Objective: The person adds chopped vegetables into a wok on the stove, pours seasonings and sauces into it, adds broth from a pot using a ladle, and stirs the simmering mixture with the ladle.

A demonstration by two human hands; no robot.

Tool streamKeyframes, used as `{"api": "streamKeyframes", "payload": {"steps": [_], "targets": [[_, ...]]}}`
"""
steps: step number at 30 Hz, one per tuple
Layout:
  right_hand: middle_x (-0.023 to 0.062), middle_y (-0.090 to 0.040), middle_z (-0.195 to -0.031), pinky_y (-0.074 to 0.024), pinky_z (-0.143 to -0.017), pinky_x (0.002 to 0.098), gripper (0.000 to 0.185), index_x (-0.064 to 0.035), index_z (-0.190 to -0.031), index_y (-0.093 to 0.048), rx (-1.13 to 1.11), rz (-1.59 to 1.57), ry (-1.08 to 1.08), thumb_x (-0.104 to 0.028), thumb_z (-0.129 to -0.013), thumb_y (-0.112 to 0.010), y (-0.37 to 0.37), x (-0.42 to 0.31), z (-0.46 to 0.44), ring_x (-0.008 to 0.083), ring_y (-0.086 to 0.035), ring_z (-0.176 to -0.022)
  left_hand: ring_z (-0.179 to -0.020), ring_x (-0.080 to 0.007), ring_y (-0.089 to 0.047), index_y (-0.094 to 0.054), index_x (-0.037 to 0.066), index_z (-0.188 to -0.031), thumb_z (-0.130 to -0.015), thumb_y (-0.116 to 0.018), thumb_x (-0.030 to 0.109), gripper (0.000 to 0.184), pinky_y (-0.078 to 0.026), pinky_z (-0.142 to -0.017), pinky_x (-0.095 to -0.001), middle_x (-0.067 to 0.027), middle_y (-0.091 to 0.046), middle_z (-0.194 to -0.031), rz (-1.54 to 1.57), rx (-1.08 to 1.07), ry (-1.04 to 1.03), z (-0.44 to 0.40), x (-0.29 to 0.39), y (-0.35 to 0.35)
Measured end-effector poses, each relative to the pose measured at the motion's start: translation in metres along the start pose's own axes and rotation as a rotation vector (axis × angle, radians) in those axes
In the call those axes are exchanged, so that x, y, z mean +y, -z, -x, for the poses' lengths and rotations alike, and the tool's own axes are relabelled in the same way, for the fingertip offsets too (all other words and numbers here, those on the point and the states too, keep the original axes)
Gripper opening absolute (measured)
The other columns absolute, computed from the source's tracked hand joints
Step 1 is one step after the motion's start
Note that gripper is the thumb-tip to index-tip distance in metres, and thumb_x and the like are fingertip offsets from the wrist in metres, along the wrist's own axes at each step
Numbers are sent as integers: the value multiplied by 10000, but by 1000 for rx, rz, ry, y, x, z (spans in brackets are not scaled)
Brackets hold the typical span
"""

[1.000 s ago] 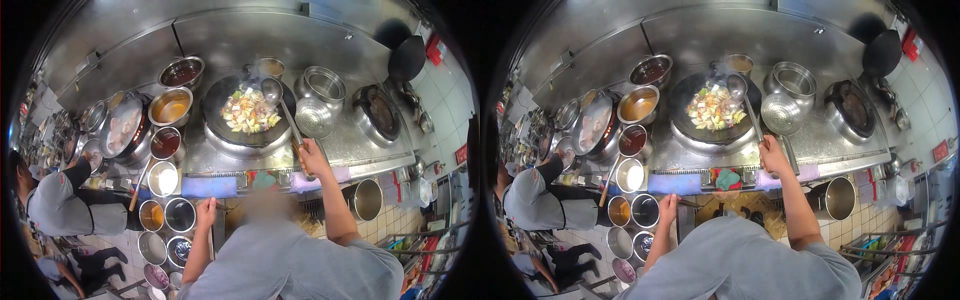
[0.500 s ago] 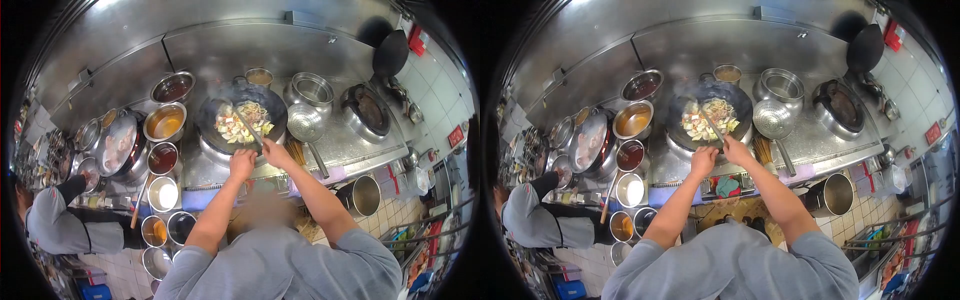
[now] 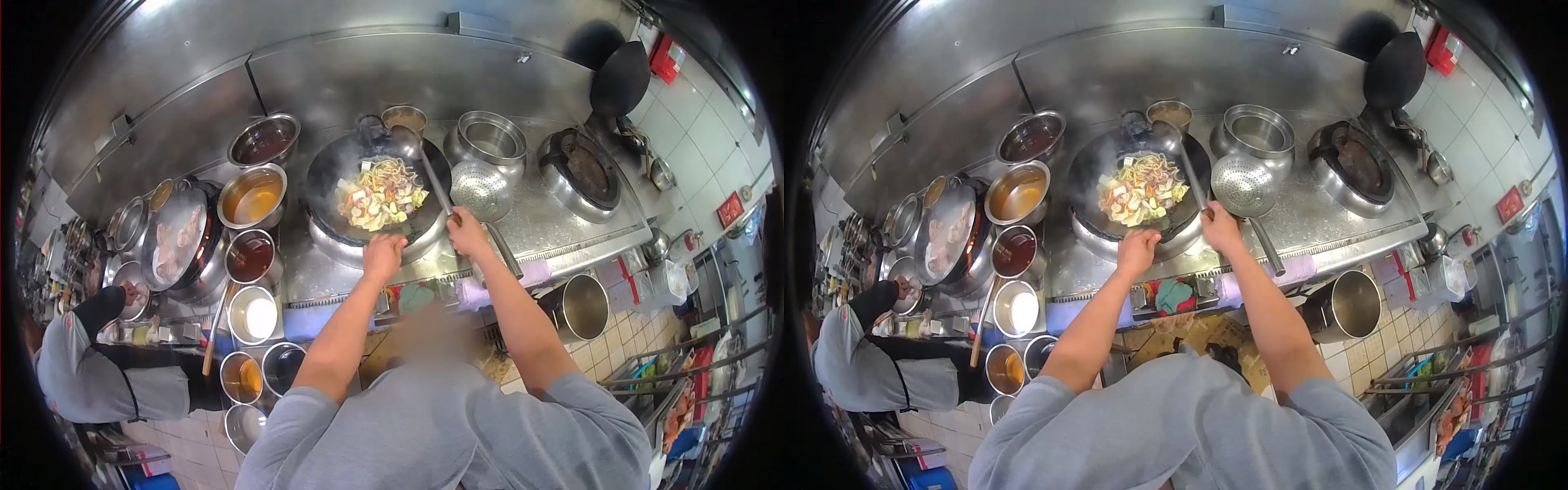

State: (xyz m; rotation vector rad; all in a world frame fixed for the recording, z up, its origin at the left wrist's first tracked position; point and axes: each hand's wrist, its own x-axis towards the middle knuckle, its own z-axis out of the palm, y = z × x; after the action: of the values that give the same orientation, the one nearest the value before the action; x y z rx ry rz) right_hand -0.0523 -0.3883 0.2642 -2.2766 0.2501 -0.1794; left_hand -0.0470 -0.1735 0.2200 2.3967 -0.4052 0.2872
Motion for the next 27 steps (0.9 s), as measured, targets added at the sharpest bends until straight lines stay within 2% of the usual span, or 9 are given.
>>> {"api": "streamKeyframes", "payload": {"steps": [2,4,9,12,14,16,18,25,27], "targets": [[97,-575,-762,-462,-490,338,426,-80,-1312,-416,-243,-417,-291,-200,-917,-523,-14,-6,6,165,-546,-568,-949,-287,-561,-685,142,-962,-888,-550,319,234,-438,-812,-436,-78,-642,-894,-23,-37,23,1,0,4],[67,-518,-707,-376,-383,302,442,-108,-1338,-352,-347,-666,-392,-219,-940,-512,-34,-4,19,134,-471,-480,-948,-287,-561,-687,143,-956,-888,-551,318,232,-437,-814,-434,-78,-640,-889,-23,-22,16,2,-7,-2],[49,-499,-717,-356,-386,271,421,-139,-1327,-360,-532,-820,-481,-224,-945,-515,-15,-11,63,111,-461,-491,-947,-290,-559,-690,142,-933,-887,-550,308,222,-437,-819,-430,-79,-639,-883,8,-19,37,3,-5,4],[64,-521,-722,-347,-380,271,413,-124,-1314,-396,-512,-560,-330,-203,-932,-531,22,-19,76,103,-468,-484,-954,-295,-558,-692,143,-927,-884,-553,296,211,-438,-827,-427,-81,-643,-896,26,15,58,-1,-9,3],[84,-551,-737,-418,-459,294,427,-97,-1313,-434,-330,-234,-143,-175,-911,-553,40,-14,89,143,-513,-533,-961,-301,-558,-695,153,-927,-882,-552,291,204,-438,-836,-425,-90,-645,-907,58,-3,43,3,-21,-3],[136,-630,-840,-491,-636,303,454,-80,-1321,-450,-216,-83,47,-153,-891,-573,57,0,94,184,-606,-695,-999,-287,-550,-696,175,-925,-885,-544,303,204,-433,-841,-431,-90,-643,-963,14,-150,204,-5,-11,4],[165,-657,-993,-483,-797,309,473,-73,-1329,-449,-150,-61,97,-131,-878,-583,88,-4,104,222,-639,-882,-1021,-279,-541,-694,168,-936,-885,-544,310,212,-428,-840,-441,-84,-635,-984,-48,-87,150,1,-5,6],[173,-675,-957,-492,-786,316,436,-107,-1262,-540,-102,274,177,-59,-833,-601,205,-39,171,269,-668,-892,-1004,-285,-539,-689,130,-945,-881,-549,321,245,-423,-823,-456,-76,-624,-954,3,-39,99,1,-6,5],[174,-673,-942,-501,-768,340,440,-124,-1243,-560,-231,400,-7,-60,-812,-617,222,-44,177,304,-659,-893,-996,-287,-540,-688,128,-945,-879,-554,313,238,-428,-820,-449,-78,-621,-938,0,-20,107,3,-3,6]]}}
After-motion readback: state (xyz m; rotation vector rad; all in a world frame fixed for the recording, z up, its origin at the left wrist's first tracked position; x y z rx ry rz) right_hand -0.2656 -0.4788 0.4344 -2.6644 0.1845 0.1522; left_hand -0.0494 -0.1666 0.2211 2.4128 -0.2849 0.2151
